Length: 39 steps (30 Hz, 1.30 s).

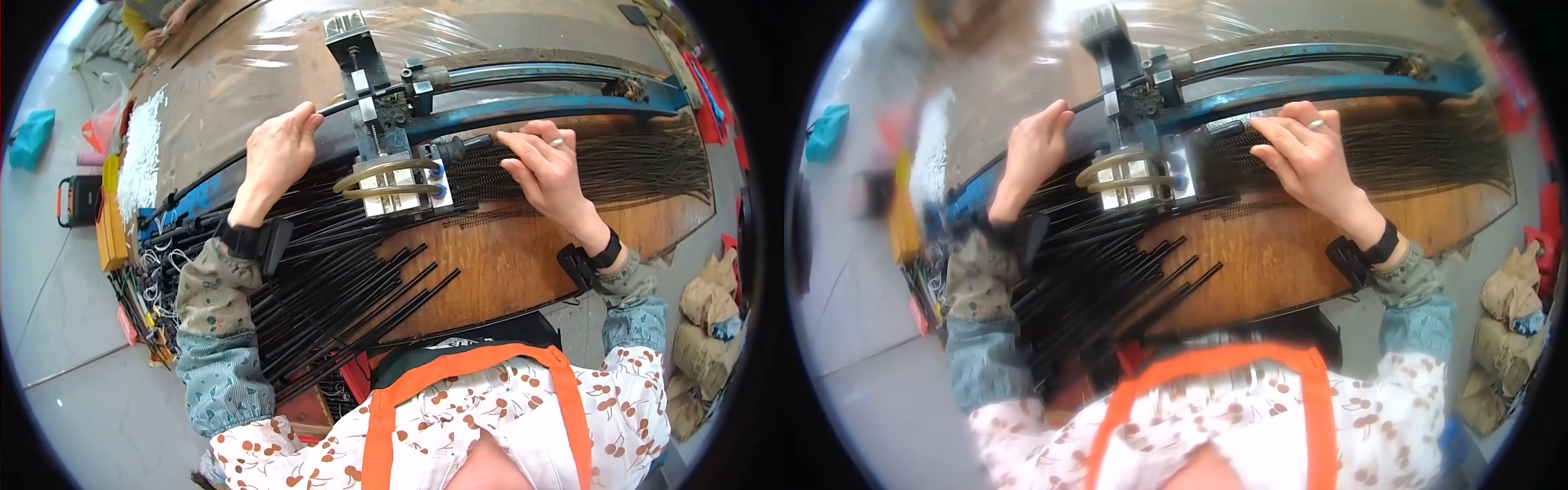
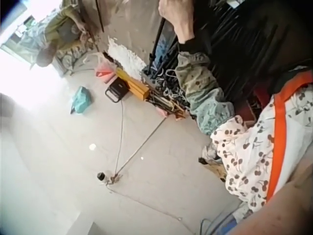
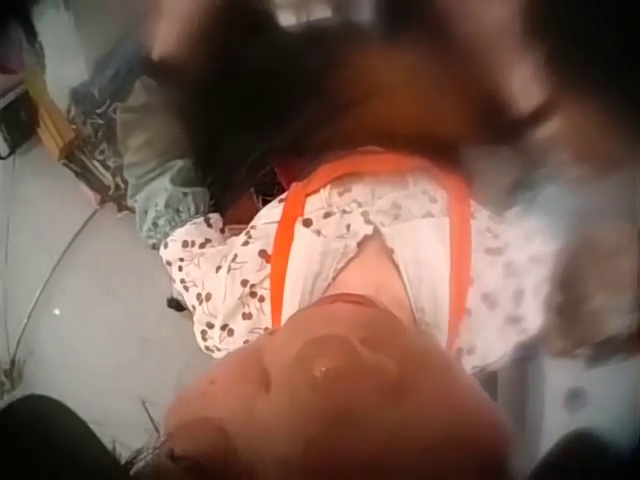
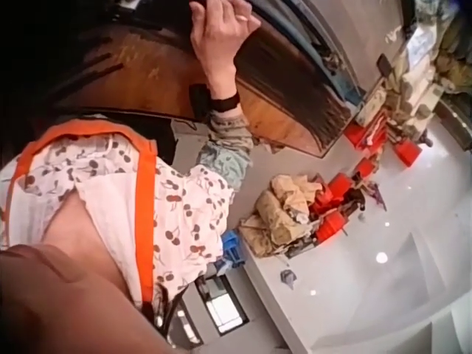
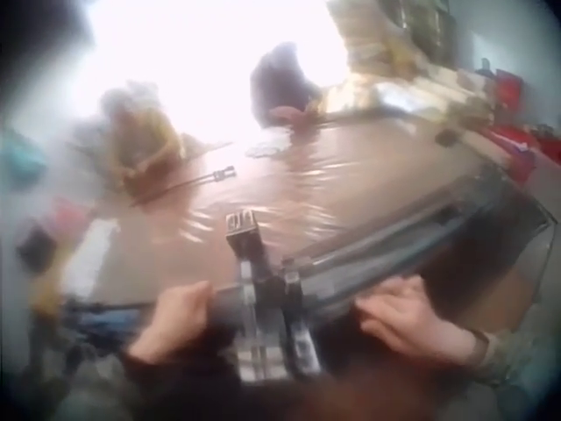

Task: The person picks up a black rod and a metal spring, slides the spring onto the rod, and places it into a machine. They then pull a lever on the machine and remove the rod, placing it onto a pile of finished rods.

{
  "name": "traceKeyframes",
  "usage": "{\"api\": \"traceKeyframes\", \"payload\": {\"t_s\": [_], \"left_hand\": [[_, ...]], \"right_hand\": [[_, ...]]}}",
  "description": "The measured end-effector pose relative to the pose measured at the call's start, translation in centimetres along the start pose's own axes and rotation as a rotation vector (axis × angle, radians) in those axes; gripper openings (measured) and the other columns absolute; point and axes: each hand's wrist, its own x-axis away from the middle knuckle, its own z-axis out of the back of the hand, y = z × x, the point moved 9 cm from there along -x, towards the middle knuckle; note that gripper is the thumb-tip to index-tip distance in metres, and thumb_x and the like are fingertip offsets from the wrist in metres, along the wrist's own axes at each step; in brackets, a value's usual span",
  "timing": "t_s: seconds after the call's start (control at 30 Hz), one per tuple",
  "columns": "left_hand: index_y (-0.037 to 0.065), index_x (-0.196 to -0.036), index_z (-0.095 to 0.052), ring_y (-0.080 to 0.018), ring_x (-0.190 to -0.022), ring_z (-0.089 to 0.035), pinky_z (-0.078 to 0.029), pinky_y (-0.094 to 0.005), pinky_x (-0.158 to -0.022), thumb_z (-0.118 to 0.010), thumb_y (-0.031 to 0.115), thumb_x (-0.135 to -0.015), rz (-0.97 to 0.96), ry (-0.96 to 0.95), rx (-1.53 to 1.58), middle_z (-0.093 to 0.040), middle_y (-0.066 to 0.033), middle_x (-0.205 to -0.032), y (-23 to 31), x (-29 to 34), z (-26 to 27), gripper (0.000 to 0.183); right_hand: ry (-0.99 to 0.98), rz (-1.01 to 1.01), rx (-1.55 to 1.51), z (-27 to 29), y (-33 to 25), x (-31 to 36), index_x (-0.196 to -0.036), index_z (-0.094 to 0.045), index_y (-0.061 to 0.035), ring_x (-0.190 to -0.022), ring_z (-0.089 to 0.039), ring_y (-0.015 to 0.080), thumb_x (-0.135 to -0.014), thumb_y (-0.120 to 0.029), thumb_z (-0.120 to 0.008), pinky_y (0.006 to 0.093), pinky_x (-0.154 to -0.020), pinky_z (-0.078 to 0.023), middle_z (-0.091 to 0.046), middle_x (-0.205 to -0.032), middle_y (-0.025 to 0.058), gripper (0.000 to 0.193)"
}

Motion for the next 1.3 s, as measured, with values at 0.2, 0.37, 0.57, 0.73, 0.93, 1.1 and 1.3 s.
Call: {"api": "traceKeyframes", "payload": {"t_s": [0.2, 0.37, 0.57, 0.73, 0.93, 1.1, 1.3], "left_hand": [[0.007, -0.087, -0.056, -0.0427, -0.078, -0.064, -0.048, -0.0519, -0.065, -0.055, 0.028, -0.099, -0.011, 0.021, 0.023, -0.066, -0.0184, -0.079, -0.1, 0.1, -0.3, 0.024], [0.009, -0.086, -0.055, -0.0383, -0.075, -0.064, -0.048, -0.0477, -0.060, -0.058, 0.021, -0.098, -0.194, 0.187, -0.035, -0.065, -0.0148, -0.078, 1.0, -0.1, 0.3, 0.016], [0.016, -0.091, -0.059, -0.0241, -0.079, -0.065, -0.049, -0.0403, -0.066, -0.063, 0.029, -0.095, -0.386, 0.371, -0.331, -0.065, -0.0025, -0.085, -4.4, 0.7, 2.2, 0.014], [0.022, -0.095, -0.065, -0.0216, -0.106, -0.053, -0.032, -0.0458, -0.085, -0.067, 0.024, -0.088, -0.235, 0.446, -0.497, -0.062, 0.0034, -0.105, -1.3, 5.6, 3.4, 0.008], [0.013, -0.082, -0.062, -0.0217, -0.085, -0.055, -0.042, -0.0373, -0.079, -0.068, 0.019, -0.080, -0.321, -0.064, -0.018, -0.054, -0.0023, -0.081, 13.9, 13.5, -2.7, 0.009], [0.011, -0.093, -0.062, -0.0213, -0.089, -0.055, -0.043, -0.0363, -0.076, -0.059, 0.015, -0.080, -0.364, -0.119, -0.132, -0.056, -0.0035, -0.088, 14.4, 13.4, -5.5, 0.014], [0.011, -0.116, -0.062, -0.0241, -0.077, -0.060, -0.052, -0.0366, -0.064, -0.060, 0.015, -0.085, -0.193, -0.118, 0.021, -0.057, -0.0092, -0.086, 14.1, 14.5, -4.8, 0.032]], "right_hand": [[-0.105, -0.107, -0.397, -3.7, 0.8, -1.3, -0.106, -0.065, -0.0011, -0.085, -0.058, 0.0273, -0.089, -0.004, -0.067, 0.0371, -0.075, -0.044, -0.060, -0.085, 0.0102, 0.018], [-0.075, -0.159, -0.442, -4.1, 2.0, -2.0, -0.109, -0.064, -0.0009, -0.068, -0.055, 0.0240, -0.091, -0.005, -0.066, 0.0317, -0.064, -0.046, -0.058, -0.080, 0.0101, 0.018], [-0.294, 0.068, -0.065, -4.7, -3.8, 3.2, -0.096, -0.064, -0.0055, -0.081, -0.058, 0.0263, -0.071, -0.013, -0.080, 0.0389, -0.072, -0.046, -0.060, -0.085, 0.0076, 0.031], [-0.437, 0.126, 0.028, -7.4, -7.3, 7.1, -0.098, -0.063, -0.0035, -0.082, -0.056, 0.0255, -0.072, -0.004, -0.070, 0.0379, -0.075, -0.046, -0.058, -0.087, 0.0078, 0.027], [-0.315, -0.080, -0.269, -6.2, -7.1, 6.1, -0.106, -0.063, -0.0007, -0.079, -0.056, 0.0310, -0.084, 0.001, -0.062, 0.0402, -0.071, -0.048, -0.057, -0.084, 0.0119, 0.022], [-0.303, -0.323, -0.448, -6.8, -4.8, 7.0, -0.114, -0.067, -0.0028, -0.086, -0.062, 0.0314, -0.093, -0.007, -0.063, 0.0372, -0.075, -0.051, -0.064, -0.091, 0.0144, 0.022], [-0.203, -0.792, -0.794, -7.0, -1.1, 9.4, -0.121, -0.069, -0.0021, -0.089, -0.062, 0.0107, -0.099, -0.015, -0.062, 0.0261, -0.081, -0.048, -0.072, -0.108, 0.0035, 0.026]]}}
